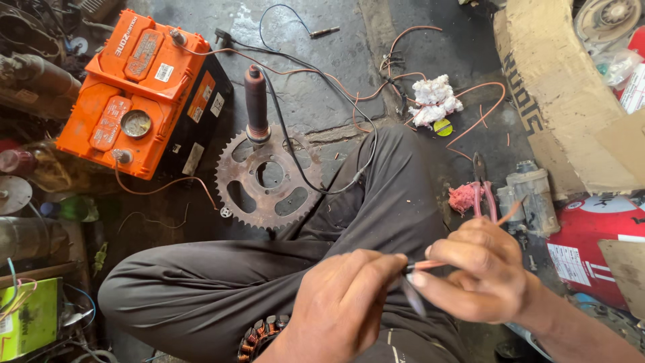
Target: The person sits on the workshop floor repairing a motorcycle stator coil. They wind and route copper wire around the coil, wrap sections with electrical tape, cut and trim wire ends with pliers, and tap the assembly with a hammer.
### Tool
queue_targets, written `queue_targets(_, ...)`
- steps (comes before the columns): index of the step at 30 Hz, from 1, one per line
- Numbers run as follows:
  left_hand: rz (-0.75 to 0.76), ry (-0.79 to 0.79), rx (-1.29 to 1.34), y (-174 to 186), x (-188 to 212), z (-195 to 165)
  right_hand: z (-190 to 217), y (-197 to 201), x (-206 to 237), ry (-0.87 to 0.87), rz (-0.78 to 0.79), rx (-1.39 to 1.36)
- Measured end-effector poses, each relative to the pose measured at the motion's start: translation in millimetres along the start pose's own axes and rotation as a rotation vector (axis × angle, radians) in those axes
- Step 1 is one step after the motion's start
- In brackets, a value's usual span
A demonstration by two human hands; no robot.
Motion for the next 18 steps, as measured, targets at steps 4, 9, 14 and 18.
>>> queue_targets(4,0.030,-0.160,-0.067,-0.6,4.1,-11.8,-21.7,8.9,13.5,-0.322,-0.115,-0.278)
queue_targets(9,-0.048,-0.346,-0.306,-2.5,7.3,-25.8,-51.0,-15.5,49.3,-0.891,-0.025,-0.291)
queue_targets(14,-0.053,-0.134,-0.318,-3.2,-1.2,-13.1,-41.5,-5.5,27.0,-0.542,-0.012,-0.340)
queue_targets(18,-0.038,0.038,-0.103,1.8,-0.7,-4.6,-7.9,-5.9,10.8,-0.083,0.162,-0.114)
Point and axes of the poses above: each hand's wrist, its own x-axis away from the middle knuckle, its own y-axis out of the back of the hand, z = x × y, the point moved 9 cm from there along -x, towards the middle knuckle, and after that the axes turned 3 degrees about y, right-handed, at the moved point
